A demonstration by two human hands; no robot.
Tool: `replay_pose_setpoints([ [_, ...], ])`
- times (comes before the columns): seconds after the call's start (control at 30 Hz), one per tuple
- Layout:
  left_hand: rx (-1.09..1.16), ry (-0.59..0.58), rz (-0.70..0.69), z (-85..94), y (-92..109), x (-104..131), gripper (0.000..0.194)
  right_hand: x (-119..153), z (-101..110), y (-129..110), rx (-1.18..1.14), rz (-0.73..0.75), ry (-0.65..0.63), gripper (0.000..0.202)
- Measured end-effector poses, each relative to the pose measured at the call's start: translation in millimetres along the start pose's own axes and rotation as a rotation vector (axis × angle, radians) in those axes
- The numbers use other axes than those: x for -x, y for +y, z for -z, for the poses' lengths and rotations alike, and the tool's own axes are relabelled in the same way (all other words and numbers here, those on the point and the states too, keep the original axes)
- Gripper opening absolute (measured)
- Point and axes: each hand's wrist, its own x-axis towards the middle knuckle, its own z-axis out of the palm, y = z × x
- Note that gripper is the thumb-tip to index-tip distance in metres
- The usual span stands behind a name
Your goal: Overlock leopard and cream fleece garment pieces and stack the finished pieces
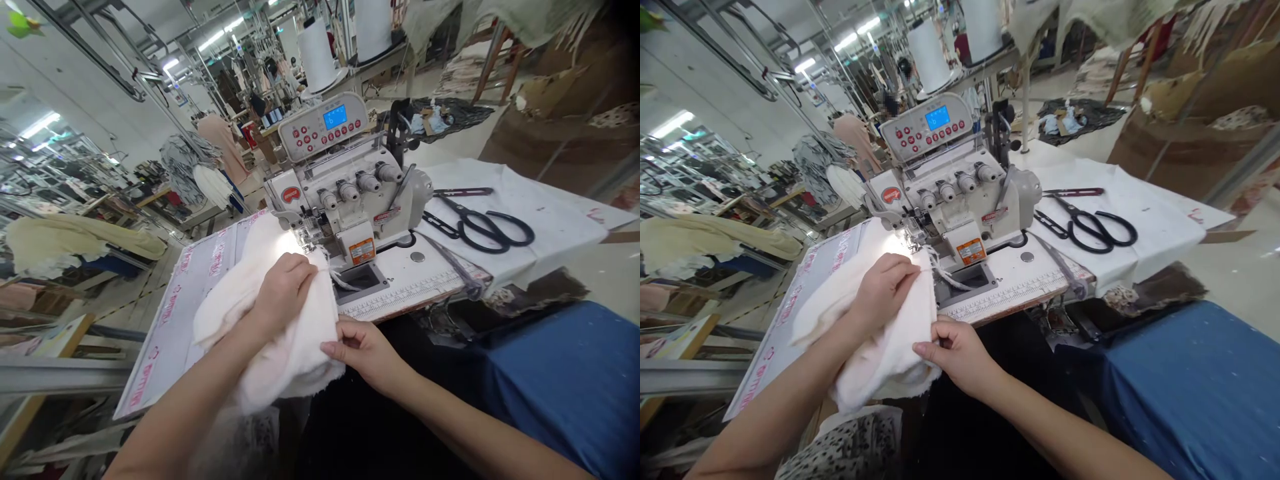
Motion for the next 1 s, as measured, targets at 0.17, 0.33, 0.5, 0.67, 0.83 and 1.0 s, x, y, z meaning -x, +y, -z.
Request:
replay_pose_setpoints([
  [0.17,-0.093,-0.101,-0.151,7.7,-4,4,0.020,-3,1,2,0.048,0.003,-0.005,0.032],
  [0.33,-0.169,-0.172,-0.172,14.8,-14,3,0.029,-16,9,3,0.173,0.052,0.004,0.034],
  [0.5,-0.146,-0.123,-0.190,12.0,-38,-5,0.028,-33,18,0,0.295,0.071,0.036,0.036],
  [0.67,-0.011,0.076,-0.305,24.4,2,18,0.022,-46,21,-4,0.311,0.087,0.076,0.034],
  [0.83,-0.188,0.043,-0.203,28.1,43,109,0.038,-38,17,-6,0.377,0.133,0.190,0.026],
  [1.0,-0.341,0.032,0.082,35.2,0,162,0.033,-28,2,-13,0.511,0.437,0.373,0.017],
])
